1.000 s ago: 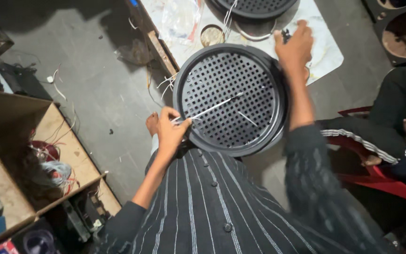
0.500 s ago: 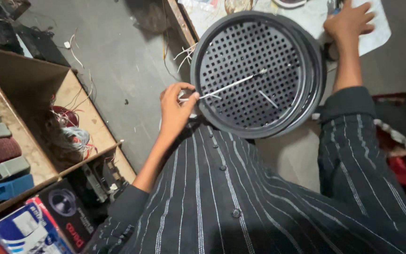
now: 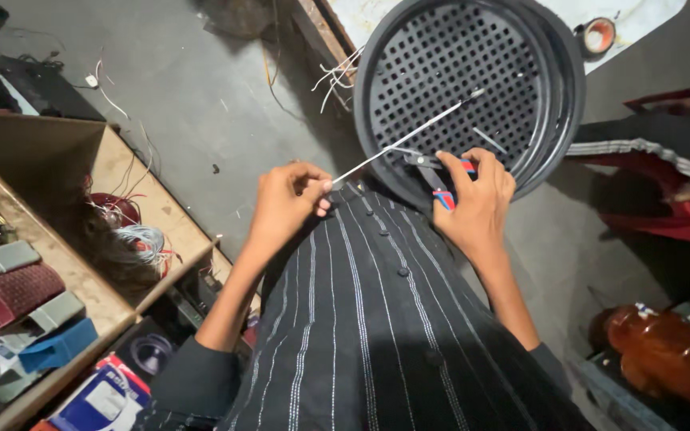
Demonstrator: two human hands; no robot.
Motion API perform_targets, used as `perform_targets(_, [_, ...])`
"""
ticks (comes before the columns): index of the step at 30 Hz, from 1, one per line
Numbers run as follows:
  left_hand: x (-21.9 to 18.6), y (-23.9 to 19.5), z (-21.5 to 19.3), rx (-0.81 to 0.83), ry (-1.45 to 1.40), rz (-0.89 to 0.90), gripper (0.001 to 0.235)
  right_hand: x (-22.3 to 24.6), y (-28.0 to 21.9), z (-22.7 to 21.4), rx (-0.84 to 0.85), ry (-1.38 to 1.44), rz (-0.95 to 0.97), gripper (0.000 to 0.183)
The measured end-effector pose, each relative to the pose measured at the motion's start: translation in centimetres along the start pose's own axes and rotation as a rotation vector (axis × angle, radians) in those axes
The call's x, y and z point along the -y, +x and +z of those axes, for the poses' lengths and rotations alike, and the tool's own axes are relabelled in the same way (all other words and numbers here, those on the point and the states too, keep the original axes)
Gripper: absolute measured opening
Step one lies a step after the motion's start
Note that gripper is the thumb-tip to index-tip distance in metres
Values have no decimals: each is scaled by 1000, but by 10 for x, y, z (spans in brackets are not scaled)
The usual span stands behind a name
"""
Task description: The person assembles an LED light fixture by threading white wires through a perforated plastic tray, securing them with zip ties, and using pliers to trim excess. The person works at a cluttered workbench with tools and components visible.
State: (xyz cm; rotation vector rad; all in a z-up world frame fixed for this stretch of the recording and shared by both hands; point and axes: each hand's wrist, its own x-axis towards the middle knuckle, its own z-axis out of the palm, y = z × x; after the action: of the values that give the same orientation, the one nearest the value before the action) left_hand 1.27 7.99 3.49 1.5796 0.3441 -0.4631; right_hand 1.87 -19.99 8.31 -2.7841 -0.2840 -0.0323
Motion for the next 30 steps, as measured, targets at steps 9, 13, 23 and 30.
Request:
perform_targets(9, [9,4,-14,121,-59,78,15,18,-6,28,-34,-60,44,62])
perform_targets(13, [15,8,-18,189,-161,135,12,24,-3,31,-26,-118,34,60])
perform_targets(23, [17,13,-19,164,-10,111,10,21,-2,42,-34,-164,37,50])
perform_targets(30, [19,14,-19,147,5,100,11,19,-5,47,-7,-140,109,42])
